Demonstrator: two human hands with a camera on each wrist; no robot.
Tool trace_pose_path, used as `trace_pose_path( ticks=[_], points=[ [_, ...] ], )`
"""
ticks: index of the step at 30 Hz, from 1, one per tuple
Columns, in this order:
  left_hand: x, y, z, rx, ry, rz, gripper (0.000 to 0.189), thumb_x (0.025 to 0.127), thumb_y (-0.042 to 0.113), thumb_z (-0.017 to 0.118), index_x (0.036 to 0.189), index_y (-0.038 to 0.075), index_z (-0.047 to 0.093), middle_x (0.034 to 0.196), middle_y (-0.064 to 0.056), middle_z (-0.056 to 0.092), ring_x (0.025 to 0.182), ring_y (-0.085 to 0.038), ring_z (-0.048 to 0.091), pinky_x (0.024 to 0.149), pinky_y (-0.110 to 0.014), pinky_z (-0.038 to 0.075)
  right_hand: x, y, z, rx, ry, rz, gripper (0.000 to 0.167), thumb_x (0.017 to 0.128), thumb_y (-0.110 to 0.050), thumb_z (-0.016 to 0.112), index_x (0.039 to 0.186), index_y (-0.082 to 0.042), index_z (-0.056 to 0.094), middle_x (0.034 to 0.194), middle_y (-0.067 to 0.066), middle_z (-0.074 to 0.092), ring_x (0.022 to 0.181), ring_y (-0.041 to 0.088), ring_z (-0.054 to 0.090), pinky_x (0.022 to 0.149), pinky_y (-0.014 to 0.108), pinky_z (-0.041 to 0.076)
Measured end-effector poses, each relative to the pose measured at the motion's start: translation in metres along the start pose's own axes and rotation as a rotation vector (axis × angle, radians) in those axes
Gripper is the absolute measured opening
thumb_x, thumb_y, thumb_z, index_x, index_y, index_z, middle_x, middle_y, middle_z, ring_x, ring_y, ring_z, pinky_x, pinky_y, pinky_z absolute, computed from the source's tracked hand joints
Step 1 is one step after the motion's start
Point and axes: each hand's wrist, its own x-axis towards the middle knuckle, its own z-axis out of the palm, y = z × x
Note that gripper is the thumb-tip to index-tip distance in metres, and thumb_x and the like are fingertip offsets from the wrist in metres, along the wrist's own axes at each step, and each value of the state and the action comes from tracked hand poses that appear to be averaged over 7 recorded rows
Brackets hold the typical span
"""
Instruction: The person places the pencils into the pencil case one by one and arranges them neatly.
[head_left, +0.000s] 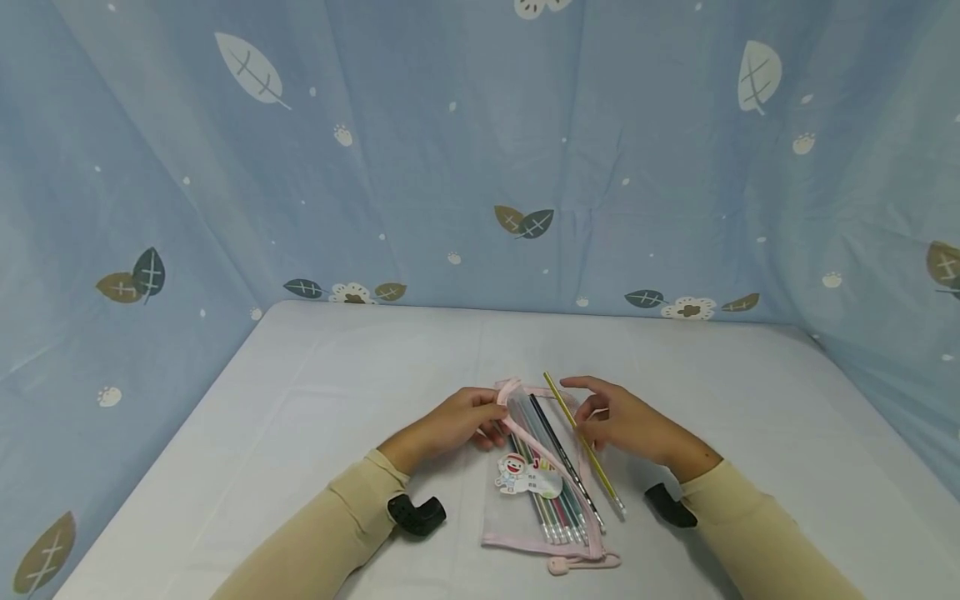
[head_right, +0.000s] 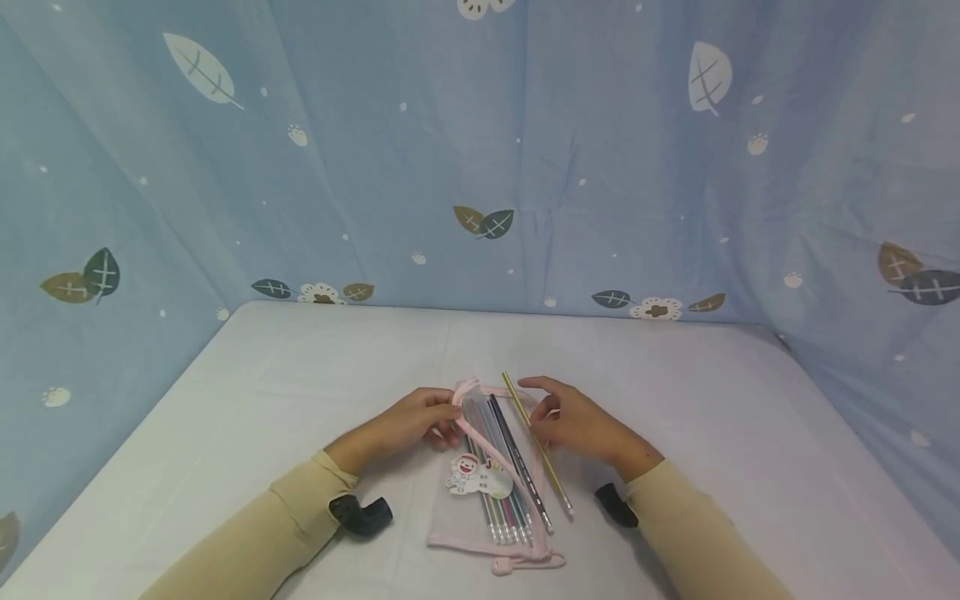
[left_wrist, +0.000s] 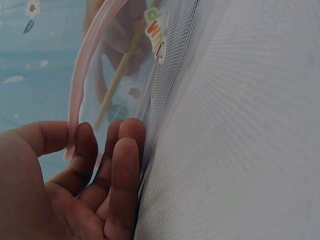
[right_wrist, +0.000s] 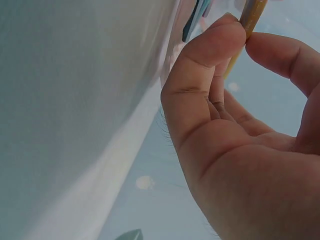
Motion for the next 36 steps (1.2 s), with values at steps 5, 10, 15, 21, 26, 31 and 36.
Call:
trace_pose_path(
  ticks=[5, 10, 15, 21, 26, 31, 36],
  points=[
    [0.0, 0.001, -0.001, -0.008, 0.002, 0.0, 0.032, 0.101, 0.018, 0.05, 0.121, -0.004, 0.062, 0.089, -0.006, 0.069, 0.071, -0.009, 0.066, 0.062, -0.021, 0.054, 0.002, 0.001, 0.004, -0.01, -0.036, 0.002, 0.067, 0.092, -0.008, 0.064, 0.152, -0.007, 0.035, 0.099, 0.015, 0.059, 0.081, 0.023, 0.062, 0.061, 0.032, 0.056],
    [0.001, 0.001, -0.001, -0.017, 0.007, 0.003, 0.025, 0.101, 0.017, 0.05, 0.11, -0.004, 0.062, 0.09, -0.007, 0.068, 0.071, -0.009, 0.067, 0.062, -0.021, 0.055, 0.004, 0.002, 0.007, -0.02, -0.057, -0.017, 0.067, 0.092, -0.006, 0.063, 0.152, -0.006, 0.034, 0.096, 0.014, 0.058, 0.078, 0.022, 0.061, 0.06, 0.032, 0.056],
    [0.001, 0.003, -0.001, -0.026, 0.015, 0.002, 0.027, 0.101, 0.017, 0.05, 0.112, -0.004, 0.062, 0.087, -0.005, 0.068, 0.071, -0.009, 0.067, 0.061, -0.021, 0.055, 0.005, 0.002, 0.011, -0.051, -0.062, -0.036, 0.066, 0.092, -0.003, 0.062, 0.152, -0.005, 0.035, 0.095, 0.014, 0.058, 0.075, 0.021, 0.062, 0.06, 0.034, 0.058],
    [-0.001, 0.002, -0.002, -0.026, 0.013, 0.004, 0.027, 0.101, 0.017, 0.049, 0.112, -0.005, 0.062, 0.088, -0.004, 0.068, 0.07, -0.009, 0.067, 0.061, -0.021, 0.055, 0.006, 0.0, 0.016, -0.146, -0.047, -0.052, 0.055, 0.09, -0.001, 0.065, 0.142, -0.002, 0.047, 0.092, 0.009, 0.062, 0.071, 0.018, 0.062, 0.059, 0.029, 0.056],
    [-0.002, 0.003, -0.001, -0.029, 0.012, -0.001, 0.025, 0.101, 0.016, 0.049, 0.109, -0.004, 0.062, 0.089, -0.005, 0.068, 0.071, -0.009, 0.066, 0.062, -0.021, 0.055, 0.005, -0.002, 0.017, -0.179, -0.038, -0.033, 0.033, 0.089, -0.007, 0.069, 0.119, -0.003, 0.058, 0.079, 0.005, 0.062, 0.064, 0.016, 0.06, 0.054, 0.026, 0.05],
    [-0.003, 0.005, 0.0, -0.021, 0.015, -0.005, 0.027, 0.101, 0.015, 0.049, 0.112, -0.005, 0.062, 0.088, -0.005, 0.068, 0.071, -0.008, 0.066, 0.062, -0.021, 0.054, 0.002, -0.002, 0.017, -0.165, -0.065, -0.046, 0.021, 0.089, -0.008, 0.071, 0.105, -0.004, 0.058, 0.073, 0.004, 0.061, 0.06, 0.014, 0.058, 0.051, 0.025, 0.047],
    [-0.003, 0.005, 0.0, -0.017, 0.013, -0.003, 0.026, 0.101, 0.017, 0.049, 0.11, -0.004, 0.062, 0.089, -0.005, 0.068, 0.072, -0.008, 0.066, 0.063, -0.021, 0.055, 0.001, -0.002, 0.017, -0.133, -0.106, -0.065, 0.017, 0.092, -0.01, 0.068, 0.106, -0.004, 0.06, 0.081, 0.006, 0.064, 0.067, 0.015, 0.06, 0.055, 0.027, 0.053]
  ],
)
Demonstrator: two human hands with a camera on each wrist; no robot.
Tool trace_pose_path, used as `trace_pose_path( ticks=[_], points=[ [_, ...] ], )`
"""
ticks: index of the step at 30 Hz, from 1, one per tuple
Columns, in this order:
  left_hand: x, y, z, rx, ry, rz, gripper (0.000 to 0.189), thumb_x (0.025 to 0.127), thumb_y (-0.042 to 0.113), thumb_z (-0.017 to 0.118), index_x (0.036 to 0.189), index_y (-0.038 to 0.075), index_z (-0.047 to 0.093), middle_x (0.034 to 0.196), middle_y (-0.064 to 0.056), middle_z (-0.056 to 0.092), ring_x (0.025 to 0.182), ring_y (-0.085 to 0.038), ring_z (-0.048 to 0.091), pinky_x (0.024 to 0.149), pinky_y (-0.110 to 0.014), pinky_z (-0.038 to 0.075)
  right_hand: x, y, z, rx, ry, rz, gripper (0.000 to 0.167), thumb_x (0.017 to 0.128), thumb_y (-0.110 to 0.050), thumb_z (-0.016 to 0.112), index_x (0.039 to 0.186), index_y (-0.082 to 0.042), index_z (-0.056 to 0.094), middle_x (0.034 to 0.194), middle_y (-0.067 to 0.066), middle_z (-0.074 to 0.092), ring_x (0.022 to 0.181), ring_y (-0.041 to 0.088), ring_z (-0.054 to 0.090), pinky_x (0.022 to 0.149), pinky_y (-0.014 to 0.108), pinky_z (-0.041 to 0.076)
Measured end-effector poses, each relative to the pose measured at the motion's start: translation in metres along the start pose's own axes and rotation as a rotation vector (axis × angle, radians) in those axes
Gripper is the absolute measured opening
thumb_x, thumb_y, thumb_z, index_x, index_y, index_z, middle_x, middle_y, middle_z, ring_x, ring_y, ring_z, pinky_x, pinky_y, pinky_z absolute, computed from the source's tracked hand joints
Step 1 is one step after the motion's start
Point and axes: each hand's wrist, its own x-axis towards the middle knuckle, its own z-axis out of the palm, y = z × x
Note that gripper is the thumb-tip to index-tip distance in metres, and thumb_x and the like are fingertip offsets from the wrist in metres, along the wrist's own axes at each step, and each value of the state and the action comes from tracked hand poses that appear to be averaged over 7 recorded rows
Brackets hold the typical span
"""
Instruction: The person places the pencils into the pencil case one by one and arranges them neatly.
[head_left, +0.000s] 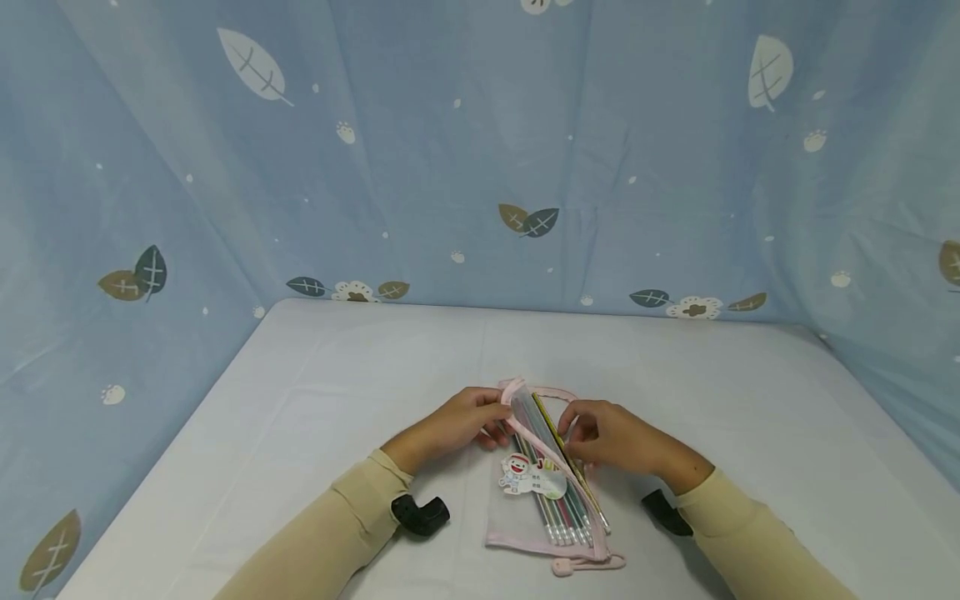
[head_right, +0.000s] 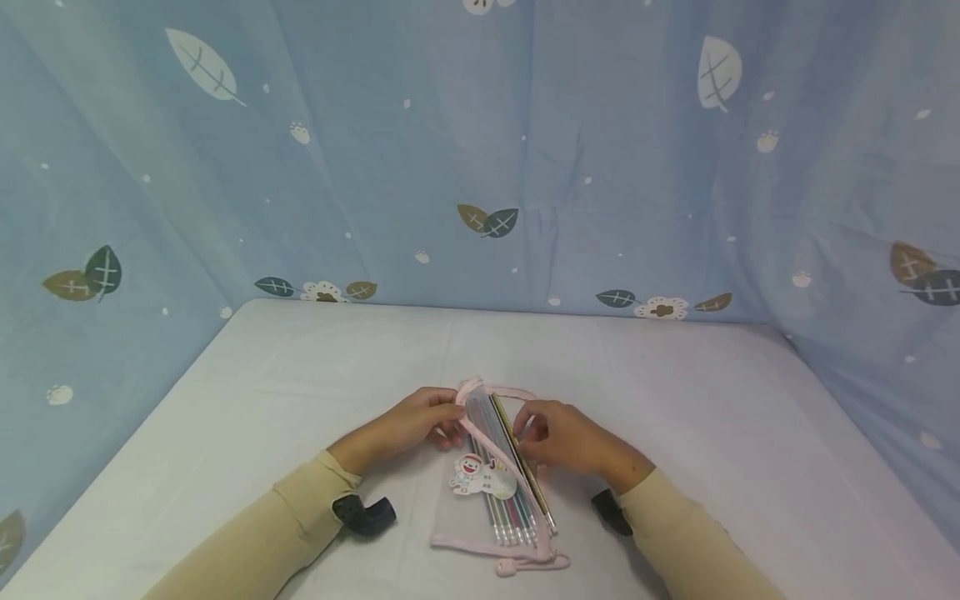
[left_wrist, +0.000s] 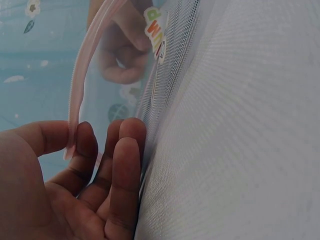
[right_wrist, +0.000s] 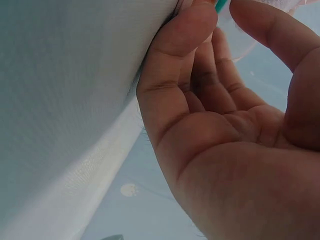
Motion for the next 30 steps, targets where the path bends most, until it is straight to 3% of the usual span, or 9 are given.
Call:
trace_pose_path(
  ticks=[6, 13, 18, 30],
  points=[
    [-0.0005, 0.0008, 0.0, 0.001, 0.002, -0.002, 0.028, 0.101, 0.017, 0.049, 0.113, -0.006, 0.061, 0.089, -0.006, 0.068, 0.071, -0.008, 0.066, 0.063, -0.021, 0.055, 0.0007, 0.0017, -0.0009, -0.009, -0.028, -0.058, 0.014, 0.092, -0.008, 0.068, 0.106, -0.007, 0.066, 0.09, 0.004, 0.066, 0.08, 0.012, 0.06, 0.064, 0.023, 0.051],
    [-0.0002, 0.0015, 0.0002, 0.0, -0.002, -0.002, 0.027, 0.101, 0.016, 0.049, 0.112, -0.005, 0.062, 0.089, -0.006, 0.067, 0.071, -0.009, 0.066, 0.063, -0.021, 0.055, -0.0001, 0.0, 0.0011, 0.011, -0.04, -0.04, 0.012, 0.09, -0.015, 0.074, 0.094, -0.008, 0.065, 0.073, 0.001, 0.06, 0.064, 0.008, 0.052, 0.054, 0.021, 0.043],
    [0.0014, 0.0005, 0.0001, 0.003, -0.006, 0.0, 0.025, 0.101, 0.016, 0.049, 0.109, -0.004, 0.062, 0.089, -0.007, 0.068, 0.071, -0.009, 0.066, 0.063, -0.021, 0.055, -0.0006, -0.0007, 0.0018, 0.019, -0.052, -0.036, 0.01, 0.09, -0.016, 0.073, 0.088, -0.008, 0.068, 0.072, 0.0, 0.059, 0.063, 0.007, 0.051, 0.053, 0.02, 0.042],
    [0.0029, -0.0016, -0.0005, -0.009, 0.0, -0.002, 0.023, 0.101, 0.017, 0.05, 0.103, -0.002, 0.062, 0.089, -0.007, 0.069, 0.07, -0.009, 0.066, 0.062, -0.022, 0.055, 0.0005, 0.0005, -0.0032, 0.076, -0.096, -0.017, 0.012, 0.091, -0.012, 0.069, 0.1, -0.005, 0.074, 0.086, 0.005, 0.073, 0.07, 0.007, 0.057, 0.06, 0.021, 0.046]
  ],
)
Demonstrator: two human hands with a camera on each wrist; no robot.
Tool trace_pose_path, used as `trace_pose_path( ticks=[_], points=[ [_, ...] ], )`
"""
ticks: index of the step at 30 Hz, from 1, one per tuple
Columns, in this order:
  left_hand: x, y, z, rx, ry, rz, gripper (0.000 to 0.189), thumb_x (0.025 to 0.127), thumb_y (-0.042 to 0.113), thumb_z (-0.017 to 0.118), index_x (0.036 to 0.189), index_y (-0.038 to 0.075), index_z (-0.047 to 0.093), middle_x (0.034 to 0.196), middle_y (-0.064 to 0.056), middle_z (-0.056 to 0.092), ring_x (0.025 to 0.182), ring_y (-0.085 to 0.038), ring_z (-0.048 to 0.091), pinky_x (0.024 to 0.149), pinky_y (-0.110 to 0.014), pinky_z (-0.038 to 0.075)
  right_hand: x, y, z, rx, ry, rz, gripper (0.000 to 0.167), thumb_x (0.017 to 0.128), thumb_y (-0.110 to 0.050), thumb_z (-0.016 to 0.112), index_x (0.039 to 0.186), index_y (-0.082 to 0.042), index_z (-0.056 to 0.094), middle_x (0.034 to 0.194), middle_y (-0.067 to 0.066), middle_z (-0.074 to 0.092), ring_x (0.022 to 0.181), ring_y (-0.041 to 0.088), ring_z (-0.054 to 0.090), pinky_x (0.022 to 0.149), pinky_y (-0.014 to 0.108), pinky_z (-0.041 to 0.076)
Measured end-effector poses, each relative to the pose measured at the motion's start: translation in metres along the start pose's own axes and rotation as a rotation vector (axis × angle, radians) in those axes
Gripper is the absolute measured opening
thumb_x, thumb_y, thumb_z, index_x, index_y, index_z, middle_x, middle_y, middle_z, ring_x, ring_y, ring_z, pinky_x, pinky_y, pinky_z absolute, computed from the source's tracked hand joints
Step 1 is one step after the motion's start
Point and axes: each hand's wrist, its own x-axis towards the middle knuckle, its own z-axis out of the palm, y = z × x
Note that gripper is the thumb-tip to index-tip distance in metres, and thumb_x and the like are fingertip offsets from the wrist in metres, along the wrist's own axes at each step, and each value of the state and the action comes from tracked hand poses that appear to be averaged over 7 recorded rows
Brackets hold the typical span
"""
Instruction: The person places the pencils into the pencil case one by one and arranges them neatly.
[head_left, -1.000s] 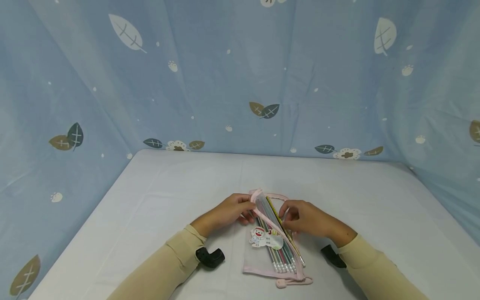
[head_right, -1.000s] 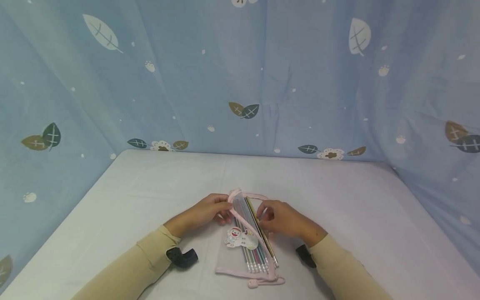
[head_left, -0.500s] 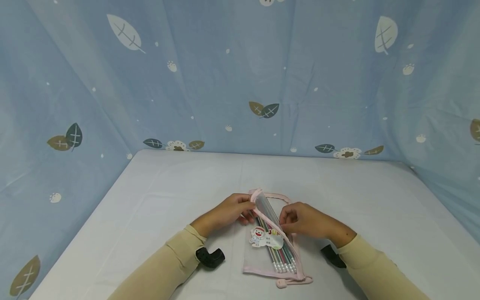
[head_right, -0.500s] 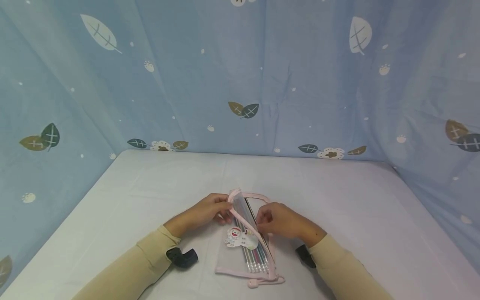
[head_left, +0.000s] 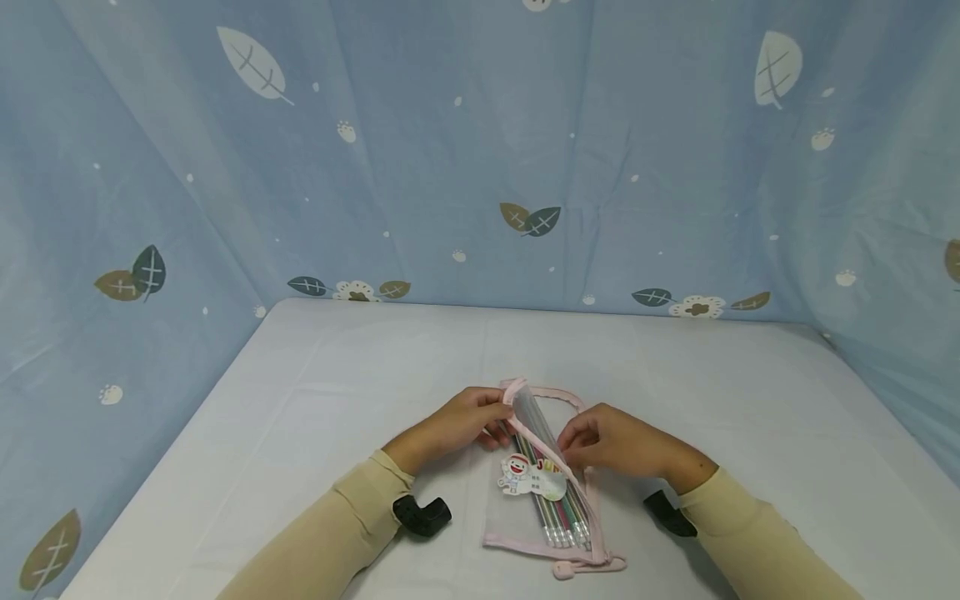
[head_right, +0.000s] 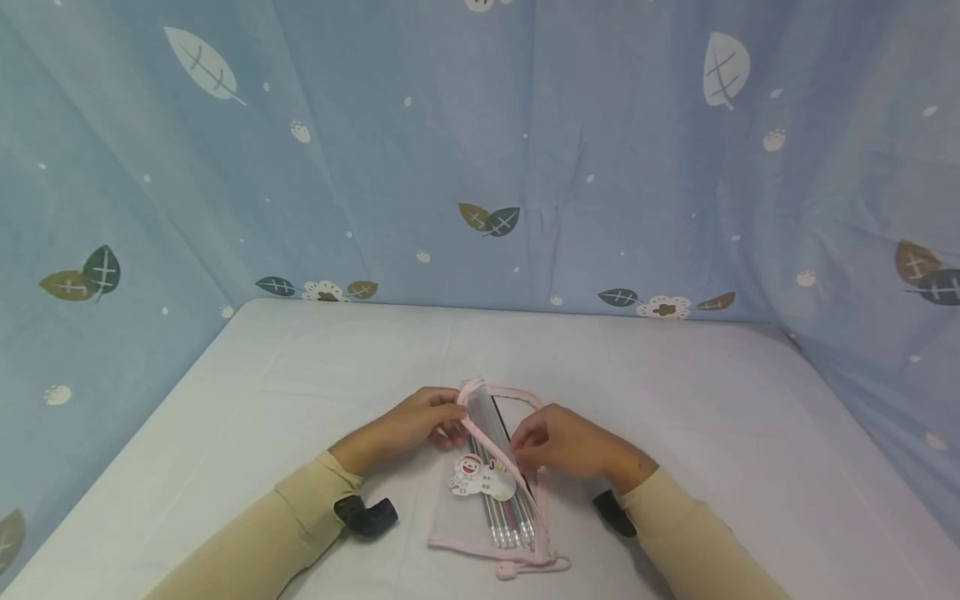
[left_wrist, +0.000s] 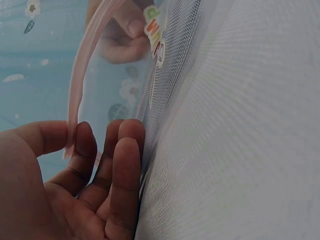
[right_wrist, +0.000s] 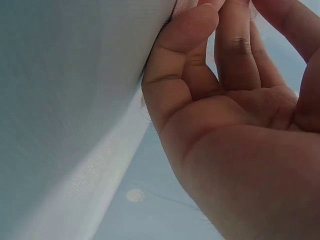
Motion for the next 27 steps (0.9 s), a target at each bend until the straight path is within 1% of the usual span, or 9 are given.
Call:
trace_pose_path(
  ticks=[4, 6, 9, 11, 15, 18, 21, 24, 27],
  points=[
    [-0.002, 0.0, 0.001, 0.001, 0.015, -0.012, 0.023, 0.1, 0.018, 0.052, 0.103, -0.002, 0.063, 0.088, -0.006, 0.068, 0.07, -0.01, 0.066, 0.061, -0.022, 0.055, 0.001, 0.002, 0.0, 0.034, -0.028, -0.015, 0.015, 0.094, -0.013, 0.066, 0.102, -0.004, 0.075, 0.088, 0.004, 0.073, 0.073, 0.008, 0.06, 0.062, 0.021, 0.049],
    [-0.003, 0.001, 0.001, 0.023, 0.027, -0.016, 0.024, 0.101, 0.02, 0.052, 0.103, -0.001, 0.064, 0.089, -0.006, 0.068, 0.068, -0.01, 0.065, 0.058, -0.023, 0.054, 0.002, 0.004, 0.0, 0.048, -0.036, -0.025, 0.016, 0.096, -0.013, 0.064, 0.103, -0.004, 0.075, 0.086, 0.004, 0.073, 0.073, 0.009, 0.061, 0.061, 0.022, 0.05],
    [-0.003, 0.004, 0.003, 0.058, 0.049, -0.021, 0.025, 0.101, 0.024, 0.053, 0.1, 0.002, 0.065, 0.091, -0.006, 0.068, 0.066, -0.011, 0.066, 0.054, -0.024, 0.052, 0.005, 0.006, -0.001, 0.054, -0.02, -0.036, 0.017, 0.098, -0.014, 0.061, 0.102, -0.005, 0.074, 0.081, 0.004, 0.071, 0.071, 0.011, 0.063, 0.061, 0.025, 0.054],
    [-0.002, 0.007, 0.004, 0.07, 0.06, -0.024, 0.027, 0.102, 0.028, 0.053, 0.097, 0.003, 0.063, 0.093, -0.006, 0.069, 0.064, -0.012, 0.066, 0.052, -0.025, 0.05, 0.007, 0.007, -0.002, 0.05, 0.013, -0.028, 0.017, 0.099, -0.017, 0.061, 0.1, -0.006, 0.074, 0.08, 0.005, 0.07, 0.069, 0.014, 0.064, 0.06, 0.028, 0.055],
    [0.003, 0.013, 0.008, 0.088, 0.085, -0.051, 0.032, 0.102, 0.033, 0.052, 0.092, 0.004, 0.062, 0.092, -0.005, 0.069, 0.061, -0.012, 0.065, 0.051, -0.024, 0.048, 0.007, 0.008, -0.007, 0.035, 0.127, -0.004, 0.019, 0.1, -0.02, 0.061, 0.101, -0.004, 0.072, 0.081, 0.009, 0.069, 0.07, 0.017, 0.064, 0.061, 0.031, 0.055],
    [0.01, 0.019, 0.011, 0.141, 0.102, -0.068, 0.035, 0.102, 0.037, 0.053, 0.089, 0.006, 0.064, 0.087, -0.003, 0.068, 0.057, -0.012, 0.062, 0.048, -0.024, 0.045, 0.005, 0.008, -0.011, 0.016, 0.212, 0.006, 0.021, 0.1, -0.019, 0.06, 0.105, -0.001, 0.069, 0.084, 0.01, 0.068, 0.072, 0.018, 0.062, 0.061, 0.03, 0.054],
    [0.02, 0.025, 0.014, 0.2, 0.104, -0.056, 0.039, 0.102, 0.039, 0.052, 0.084, 0.008, 0.065, 0.081, -0.004, 0.067, 0.052, -0.012, 0.058, 0.045, -0.023, 0.04, 0.005, 0.008, -0.015, 0.001, 0.278, 0.011, 0.021, 0.099, -0.018, 0.061, 0.107, 0.0, 0.068, 0.085, 0.011, 0.067, 0.073, 0.018, 0.061, 0.061, 0.031, 0.054],
    [0.029, 0.031, 0.017, 0.235, 0.091, -0.057, 0.041, 0.102, 0.041, 0.052, 0.078, 0.009, 0.063, 0.077, -0.004, 0.066, 0.049, -0.013, 0.055, 0.043, -0.023, 0.035, 0.005, 0.008, -0.019, 0.0, 0.322, 0.015, 0.021, 0.099, -0.017, 0.061, 0.109, 0.0, 0.067, 0.087, 0.013, 0.066, 0.073, 0.019, 0.061, 0.062, 0.032, 0.054],
    [0.036, 0.035, 0.02, 0.248, 0.074, -0.076, 0.044, 0.102, 0.045, 0.052, 0.076, 0.01, 0.061, 0.078, -0.003, 0.066, 0.05, -0.014, 0.056, 0.044, -0.023, 0.035, 0.004, 0.011, -0.022, -0.008, 0.346, 0.024, 0.021, 0.099, -0.015, 0.06, 0.11, 0.0, 0.067, 0.088, 0.016, 0.066, 0.074, 0.023, 0.062, 0.062, 0.033, 0.054]
  ],
)
